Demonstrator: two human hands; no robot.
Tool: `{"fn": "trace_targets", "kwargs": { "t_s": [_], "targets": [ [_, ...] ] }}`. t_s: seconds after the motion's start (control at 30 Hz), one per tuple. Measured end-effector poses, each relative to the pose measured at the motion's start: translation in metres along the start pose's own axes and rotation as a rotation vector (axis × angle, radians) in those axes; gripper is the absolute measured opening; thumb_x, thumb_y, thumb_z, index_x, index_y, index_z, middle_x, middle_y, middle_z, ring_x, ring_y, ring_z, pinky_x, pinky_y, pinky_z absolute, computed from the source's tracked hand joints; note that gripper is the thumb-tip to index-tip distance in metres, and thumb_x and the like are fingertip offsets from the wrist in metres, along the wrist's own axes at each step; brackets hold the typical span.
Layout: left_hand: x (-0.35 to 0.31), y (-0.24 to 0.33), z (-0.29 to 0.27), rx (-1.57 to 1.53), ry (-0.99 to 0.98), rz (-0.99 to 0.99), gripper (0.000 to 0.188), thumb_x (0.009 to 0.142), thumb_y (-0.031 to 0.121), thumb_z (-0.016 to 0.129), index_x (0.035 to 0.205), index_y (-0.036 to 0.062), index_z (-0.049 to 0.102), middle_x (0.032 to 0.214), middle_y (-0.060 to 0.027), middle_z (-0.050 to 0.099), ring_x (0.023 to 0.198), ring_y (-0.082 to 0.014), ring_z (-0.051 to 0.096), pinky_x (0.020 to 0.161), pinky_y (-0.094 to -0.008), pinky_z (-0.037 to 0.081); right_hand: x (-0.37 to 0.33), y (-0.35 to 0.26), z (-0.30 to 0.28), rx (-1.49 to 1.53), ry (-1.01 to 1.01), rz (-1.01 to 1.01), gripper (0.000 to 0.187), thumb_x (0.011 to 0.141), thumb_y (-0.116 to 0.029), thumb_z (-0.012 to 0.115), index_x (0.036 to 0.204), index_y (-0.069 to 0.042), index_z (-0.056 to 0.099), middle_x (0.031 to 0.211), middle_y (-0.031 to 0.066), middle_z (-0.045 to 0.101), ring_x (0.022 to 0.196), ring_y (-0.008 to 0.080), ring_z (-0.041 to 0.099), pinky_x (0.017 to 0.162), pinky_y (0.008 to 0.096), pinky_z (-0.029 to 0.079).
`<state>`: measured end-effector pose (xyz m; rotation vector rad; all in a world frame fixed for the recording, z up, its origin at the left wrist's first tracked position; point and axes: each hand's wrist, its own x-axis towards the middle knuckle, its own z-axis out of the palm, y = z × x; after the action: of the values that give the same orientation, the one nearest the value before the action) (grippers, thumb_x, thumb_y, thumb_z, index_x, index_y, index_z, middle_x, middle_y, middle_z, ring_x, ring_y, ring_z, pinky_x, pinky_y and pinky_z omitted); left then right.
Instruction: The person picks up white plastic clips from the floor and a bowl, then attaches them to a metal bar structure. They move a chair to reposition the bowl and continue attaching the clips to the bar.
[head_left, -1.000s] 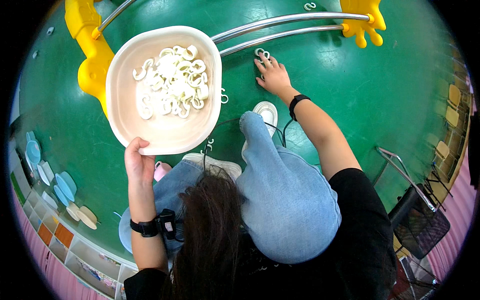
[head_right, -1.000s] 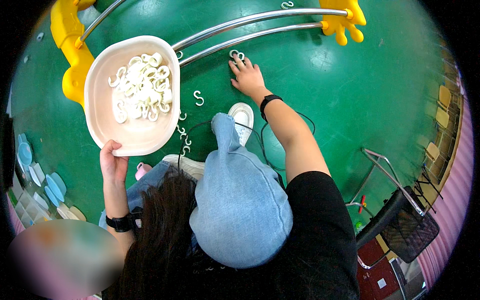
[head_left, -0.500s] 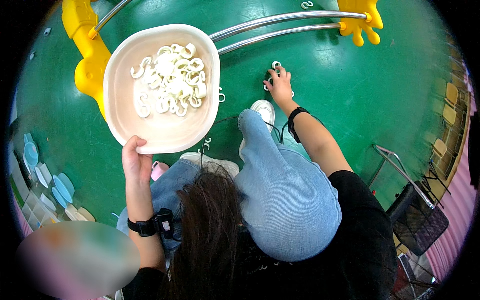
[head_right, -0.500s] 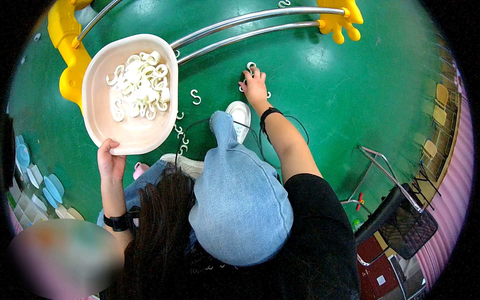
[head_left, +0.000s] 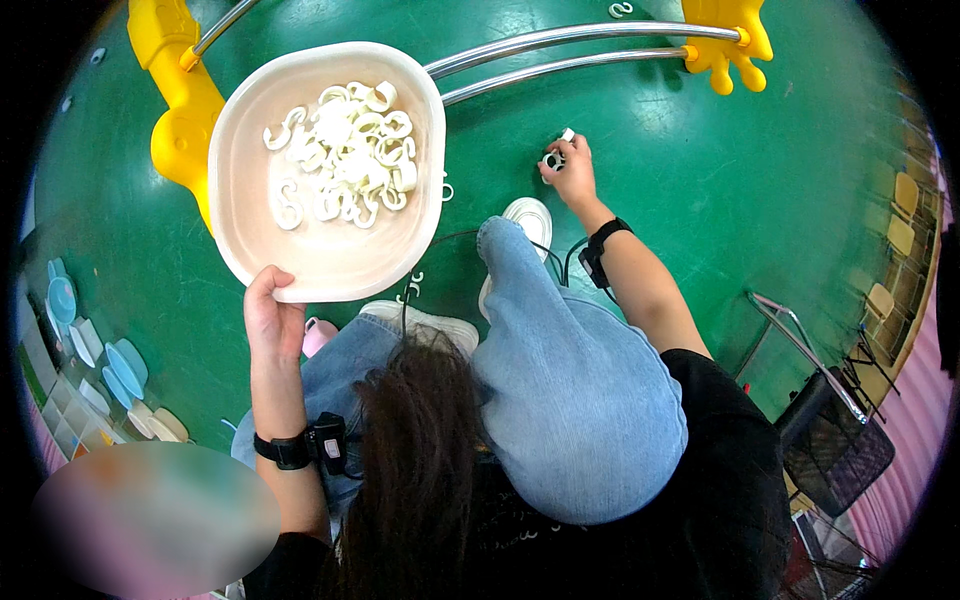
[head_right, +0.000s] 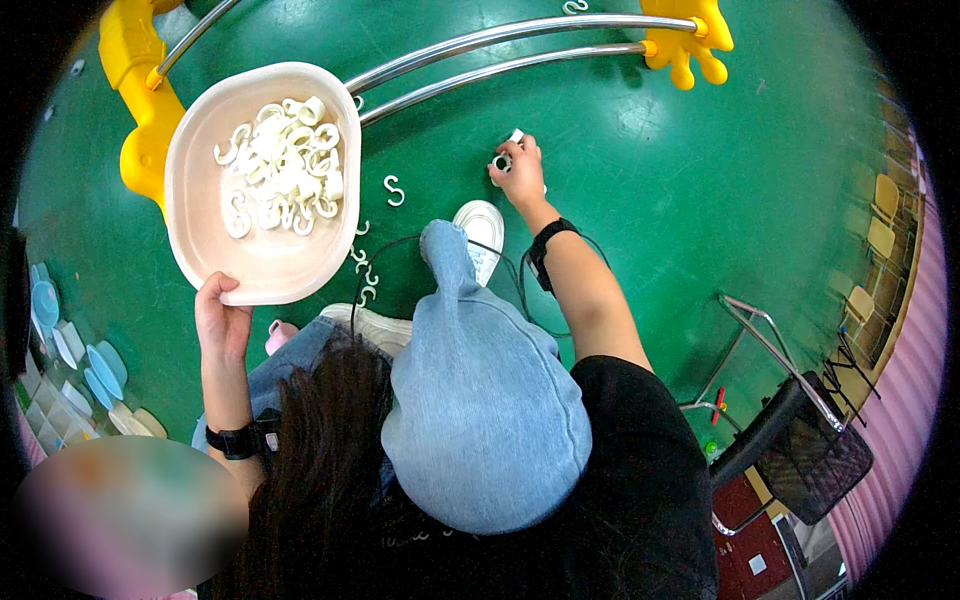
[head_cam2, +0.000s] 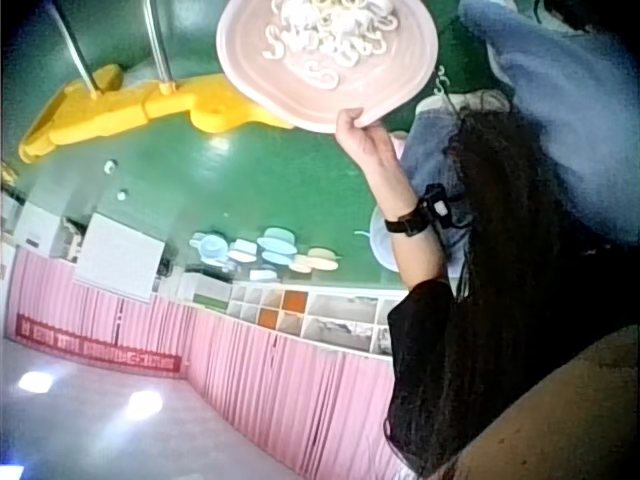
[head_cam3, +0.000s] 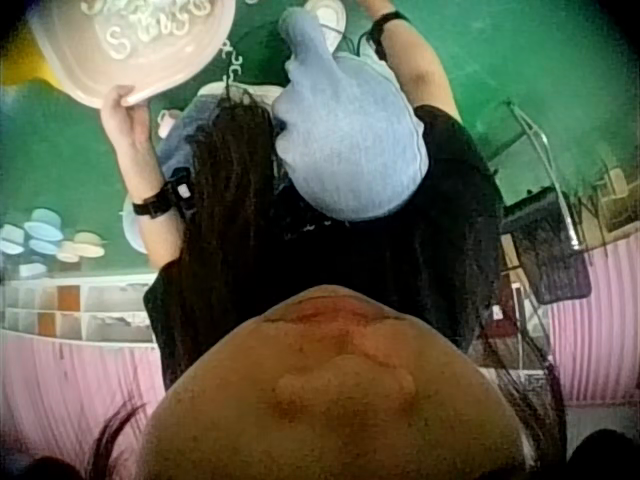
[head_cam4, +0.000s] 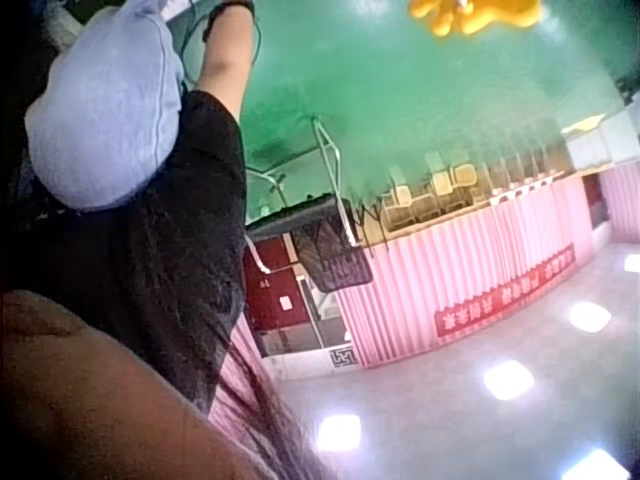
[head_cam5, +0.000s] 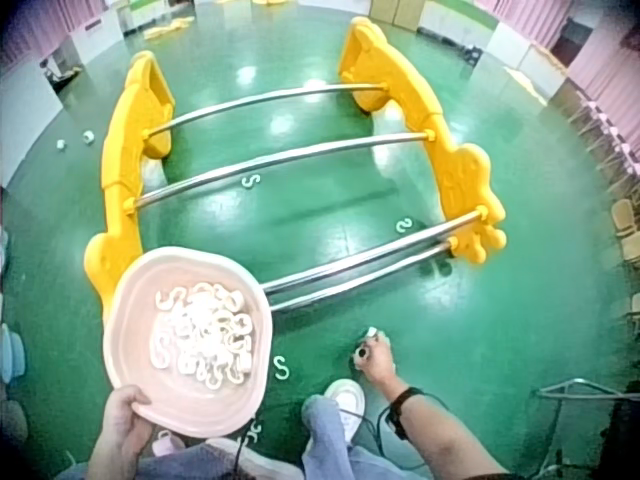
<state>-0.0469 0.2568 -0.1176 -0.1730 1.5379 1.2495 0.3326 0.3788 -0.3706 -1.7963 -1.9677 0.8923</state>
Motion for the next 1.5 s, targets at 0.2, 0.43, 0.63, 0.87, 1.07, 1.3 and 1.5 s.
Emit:
{"fn": "trace_targets", "kwargs": {
  "t_s": [0.2,0.43,0.63,0.87,1.07,1.3,1.5],
  "targets": [
    [0.003,-0.002,-0.007,0.009,-0.003,-0.009,0.049,0.068,-0.003,0.047,0.117,-0.0042,0.041,0.11,-0.0133,0.053,0.099,-0.0249,0.055,0.084,-0.0369,0.048,0.006,-0.087,-0.047,0.395,0.163,-0.086,0.033,0.063,-0.009,0.077,0.092,-0.006,0.061,0.102,0.0097,0.044,0.091,0.0227,0.052,0.073,0.0318,0.053],
    [0.008,-0.004,-0.014,0.087,-0.023,0.037,0.042,0.07,-0.004,0.046,0.112,-0.0054,0.044,0.106,-0.0123,0.054,0.095,-0.0233,0.056,0.082,-0.035,0.049,0.011,-0.225,-0.111,0.498,0.257,-0.697,0.037,0.059,-0.012,0.081,0.092,-0.009,0.065,0.107,0.0089,0.045,0.098,0.0238,0.051,0.079,0.0323,0.051],
    [0.004,-0.002,-0.002,0.09,-0.003,0.025,0.045,0.07,-0.005,0.045,0.114,-0.0051,0.043,0.107,-0.0129,0.054,0.097,-0.0242,0.056,0.085,-0.0369,0.048,0.017,-0.29,-0.069,0.189,-0.187,-1.188,0.022,0.069,-0.013,0.066,0.091,-0.012,0.063,0.111,0.011,0.051,0.101,0.0284,0.051,0.078,0.0333,0.048],
    [0.007,-0.005,-0.007,0.104,-0.027,0.033,0.046,0.07,-0.005,0.045,0.116,-0.0053,0.043,0.11,-0.0133,0.054,0.098,-0.0243,0.056,0.084,-0.0364,0.048,0.005,-0.282,-0.062,0.153,-0.159,-1.232,0.017,0.074,-0.012,0.056,0.09,-0.009,0.061,0.111,0.006,0.056,0.104,0.0251,0.052,0.077,0.0356,0.049],
    [0.007,-0.004,-0.002,0.091,-0.011,0.025,0.051,0.068,-0.009,0.045,0.118,-0.0025,0.042,0.106,-0.0123,0.053,0.094,-0.0235,0.056,0.08,-0.0355,0.049,0.006,-0.268,-0.06,0.271,-0.242,-1.004,0.016,0.074,-0.01,0.056,0.089,-0.007,0.061,0.1,0.006,0.059,0.097,0.0237,0.055,0.073,0.034,0.05],
    [0.009,-0.007,-0.009,0.115,-0.003,0.008,0.052,0.068,-0.009,0.046,0.119,-0.0008,0.042,0.107,-0.012,0.053,0.096,-0.0241,0.055,0.083,-0.0372,0.048,0.019,-0.261,-0.064,0.156,-0.025,-1.154,0.019,0.069,-0.008,0.061,0.088,-0.007,0.062,0.095,0.004,0.061,0.082,0.0198,0.057,0.067,0.03,0.049],
    [0.006,0.007,-0.009,0.099,-0.016,-0.006,0.053,0.067,-0.006,0.048,0.12,-0.003,0.04,0.112,-0.0135,0.052,0.1,-0.0255,0.053,0.086,-0.0392,0.046,0.039,-0.198,-0.086,0.368,0.429,-0.643,0.013,0.068,-0.007,0.064,0.081,-0.006,0.062,0.084,0.0072,0.062,0.075,0.0234,0.057,0.069,0.036,0.047]
  ]
}}
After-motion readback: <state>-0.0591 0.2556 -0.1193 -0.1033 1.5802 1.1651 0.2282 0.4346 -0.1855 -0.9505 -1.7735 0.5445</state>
